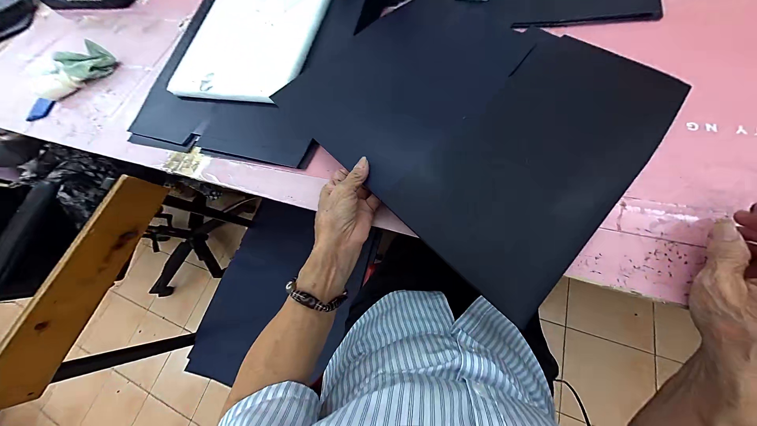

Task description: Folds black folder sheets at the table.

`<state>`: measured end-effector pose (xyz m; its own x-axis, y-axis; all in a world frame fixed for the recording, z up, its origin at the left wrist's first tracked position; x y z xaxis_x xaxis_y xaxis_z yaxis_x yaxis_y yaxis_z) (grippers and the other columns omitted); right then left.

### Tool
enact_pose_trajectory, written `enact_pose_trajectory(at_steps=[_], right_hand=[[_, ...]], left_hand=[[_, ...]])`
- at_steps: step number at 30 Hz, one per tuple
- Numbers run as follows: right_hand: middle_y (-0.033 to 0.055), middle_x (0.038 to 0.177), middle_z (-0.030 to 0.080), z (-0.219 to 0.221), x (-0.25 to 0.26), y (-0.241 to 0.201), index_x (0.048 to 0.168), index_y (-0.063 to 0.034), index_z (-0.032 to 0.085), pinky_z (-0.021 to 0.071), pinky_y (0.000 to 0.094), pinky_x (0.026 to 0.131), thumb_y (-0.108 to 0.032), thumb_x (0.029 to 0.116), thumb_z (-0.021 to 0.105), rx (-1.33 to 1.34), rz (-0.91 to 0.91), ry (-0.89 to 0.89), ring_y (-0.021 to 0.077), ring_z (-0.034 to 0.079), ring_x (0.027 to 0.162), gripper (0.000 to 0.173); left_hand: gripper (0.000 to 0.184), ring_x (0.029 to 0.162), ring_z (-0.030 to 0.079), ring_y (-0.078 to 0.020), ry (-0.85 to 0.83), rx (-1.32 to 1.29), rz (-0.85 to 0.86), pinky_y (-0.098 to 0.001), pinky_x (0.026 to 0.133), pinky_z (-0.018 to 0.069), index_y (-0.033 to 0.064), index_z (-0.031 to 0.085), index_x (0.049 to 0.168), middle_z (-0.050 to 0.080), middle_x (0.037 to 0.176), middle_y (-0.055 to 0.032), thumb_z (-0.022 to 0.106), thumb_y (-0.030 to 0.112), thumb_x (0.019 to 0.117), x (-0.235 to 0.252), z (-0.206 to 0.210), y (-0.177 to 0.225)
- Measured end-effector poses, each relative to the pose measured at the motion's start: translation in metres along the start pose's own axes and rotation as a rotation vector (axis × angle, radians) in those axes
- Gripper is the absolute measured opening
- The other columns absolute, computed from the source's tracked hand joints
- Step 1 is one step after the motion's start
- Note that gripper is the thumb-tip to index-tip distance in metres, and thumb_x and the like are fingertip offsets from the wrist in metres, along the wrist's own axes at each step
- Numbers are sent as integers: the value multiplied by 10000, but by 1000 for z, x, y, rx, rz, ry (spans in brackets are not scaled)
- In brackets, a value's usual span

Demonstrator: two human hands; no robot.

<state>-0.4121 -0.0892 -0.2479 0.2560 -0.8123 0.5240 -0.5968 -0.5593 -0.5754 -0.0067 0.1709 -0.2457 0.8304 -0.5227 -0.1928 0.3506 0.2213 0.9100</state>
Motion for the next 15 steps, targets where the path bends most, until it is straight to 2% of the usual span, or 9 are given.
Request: enact_pose_trajectory(at_steps=[2,6,10,15], right_hand=[[309,1287,631,-1,0,-7,1371,70,579,501,378,1009,-263,1080,502,4,-4,6,324,644,1164,449],[278,1292,647,-3,2,-13,1359,39,606,451,451,1043,-259,1074,511,-10,-34,12,361,623,1183,423],[265,1268,664,0,2,-9,1333,31,635,438,455,1069,-263,1073,528,-2,-34,25,357,623,1186,406],[293,1209,674,0,2,-8,1285,69,650,456,445,1034,-236,1067,538,-3,-47,31,378,624,1152,391]], left_hand=[[213,1012,717,-135,0,14,8,-297,875,610,117,561,1247,701,1136,-37,565,211,1056,2,0,1],[158,978,732,-137,34,16,24,-306,852,623,103,577,1194,721,1096,-41,568,168,1050,10,3,1],[125,936,737,-140,74,-12,26,-308,812,631,99,570,1164,723,1056,-48,570,117,1040,14,2,1],[99,917,740,-141,80,-26,9,-307,793,633,98,569,1140,726,1046,-54,561,102,1041,15,3,0]])
Point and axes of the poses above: each hand's wrist, its own x-axis towards the middle knuckle, its own z-axis out of the palm, y = z × x, the point moved 10 cm from there along x, towards the middle knuckle
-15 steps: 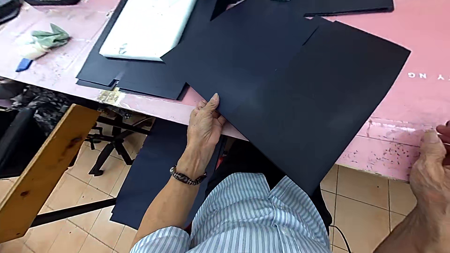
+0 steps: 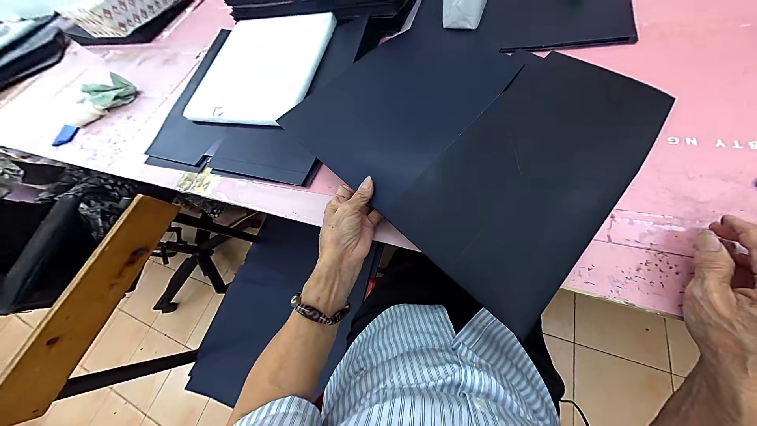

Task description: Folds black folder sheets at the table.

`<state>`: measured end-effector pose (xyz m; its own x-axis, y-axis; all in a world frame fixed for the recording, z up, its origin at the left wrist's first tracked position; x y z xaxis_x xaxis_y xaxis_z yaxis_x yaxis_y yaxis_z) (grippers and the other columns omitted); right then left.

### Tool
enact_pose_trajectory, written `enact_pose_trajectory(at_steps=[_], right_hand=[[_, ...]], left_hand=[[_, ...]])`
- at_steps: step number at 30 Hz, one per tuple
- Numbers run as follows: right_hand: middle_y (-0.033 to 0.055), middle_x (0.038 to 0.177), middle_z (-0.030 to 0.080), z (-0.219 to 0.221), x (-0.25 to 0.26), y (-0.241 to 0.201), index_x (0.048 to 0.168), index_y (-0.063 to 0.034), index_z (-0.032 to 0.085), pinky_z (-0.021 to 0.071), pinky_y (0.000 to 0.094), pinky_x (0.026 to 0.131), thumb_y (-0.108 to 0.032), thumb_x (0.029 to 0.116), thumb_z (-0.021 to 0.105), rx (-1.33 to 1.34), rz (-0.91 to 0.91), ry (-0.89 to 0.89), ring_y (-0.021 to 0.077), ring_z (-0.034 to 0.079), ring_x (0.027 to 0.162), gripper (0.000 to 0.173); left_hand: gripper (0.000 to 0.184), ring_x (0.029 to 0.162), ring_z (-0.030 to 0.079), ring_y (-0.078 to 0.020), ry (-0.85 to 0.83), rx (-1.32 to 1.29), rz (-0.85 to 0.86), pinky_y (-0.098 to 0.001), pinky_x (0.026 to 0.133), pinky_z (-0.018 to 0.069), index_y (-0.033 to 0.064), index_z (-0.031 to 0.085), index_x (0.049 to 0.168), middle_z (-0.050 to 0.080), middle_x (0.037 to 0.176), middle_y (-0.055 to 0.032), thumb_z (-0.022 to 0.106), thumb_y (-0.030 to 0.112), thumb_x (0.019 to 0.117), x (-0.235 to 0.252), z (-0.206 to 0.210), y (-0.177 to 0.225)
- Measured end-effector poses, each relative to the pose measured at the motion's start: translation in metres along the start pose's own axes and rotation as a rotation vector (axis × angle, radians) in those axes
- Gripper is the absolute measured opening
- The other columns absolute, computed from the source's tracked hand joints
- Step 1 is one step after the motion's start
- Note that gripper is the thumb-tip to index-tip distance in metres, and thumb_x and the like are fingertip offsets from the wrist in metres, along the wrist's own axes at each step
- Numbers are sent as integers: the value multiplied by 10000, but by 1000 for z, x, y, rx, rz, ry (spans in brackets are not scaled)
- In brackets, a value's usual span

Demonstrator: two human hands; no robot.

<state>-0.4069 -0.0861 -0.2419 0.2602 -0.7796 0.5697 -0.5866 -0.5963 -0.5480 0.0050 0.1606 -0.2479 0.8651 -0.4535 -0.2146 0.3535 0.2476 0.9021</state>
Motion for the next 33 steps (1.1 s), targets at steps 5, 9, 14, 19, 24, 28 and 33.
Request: enact_pose_trajectory(at_steps=[5,9,14,19,24,28,33], right_hand=[[292,1202,677,-1,0,1,1286,62,656,451,431,1039,-256,1067,540,-1,12,2,369,623,1152,403],[309,1208,673,-2,1,-2,1279,84,651,447,459,1046,-251,1070,529,-11,7,-6,406,616,1164,413],[330,1169,680,-8,2,-18,1251,101,661,437,498,1033,-232,1057,532,-45,-21,18,449,622,1142,407],[303,1172,691,-10,2,-23,1243,89,670,443,504,1026,-221,1050,533,-25,-30,50,435,626,1149,389],[280,1178,697,-8,2,-23,1250,79,669,439,527,1043,-224,1049,523,9,-17,53,433,627,1160,392],[286,1163,699,-8,2,-25,1235,85,674,441,527,1043,-213,1046,524,25,-18,64,438,632,1150,383],[264,1152,707,-10,2,-22,1237,65,674,447,521,1034,-216,1052,535,31,-3,85,409,644,1123,364]], left_hand=[[84,898,743,-148,17,-29,6,-303,779,635,85,575,1122,728,1026,-64,554,83,1041,1,1,0],[65,857,745,-134,21,-33,13,-285,741,636,80,583,1095,735,990,-58,544,79,1044,3,2,0],[131,866,741,-109,-78,-1,191,-278,768,630,81,624,1090,750,976,-40,505,43,1049,-6,14,25],[147,968,720,-92,-218,115,499,-299,882,610,147,606,1118,735,1025,26,492,78,1055,-26,40,107],[159,1062,668,-90,-215,308,987,-291,964,554,86,586,1197,679,1098,29,532,136,1056,-47,32,206],[234,965,603,-70,47,639,1195,-229,898,484,-101,585,1109,640,1007,-86,403,44,1084,-70,45,235],[256,905,662,-175,-35,983,1596,-350,840,540,-97,651,1052,684,966,-173,560,142,1050,-100,176,208]])
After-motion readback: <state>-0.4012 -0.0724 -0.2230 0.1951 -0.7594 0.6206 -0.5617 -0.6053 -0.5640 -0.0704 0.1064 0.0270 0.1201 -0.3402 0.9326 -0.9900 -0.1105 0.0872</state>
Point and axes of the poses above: each hand's wrist, its own x-axis towards the middle knuckle, its own z-axis out of the palm, y = z × x, the point moved 10 cm from there along x, towards the middle knuckle
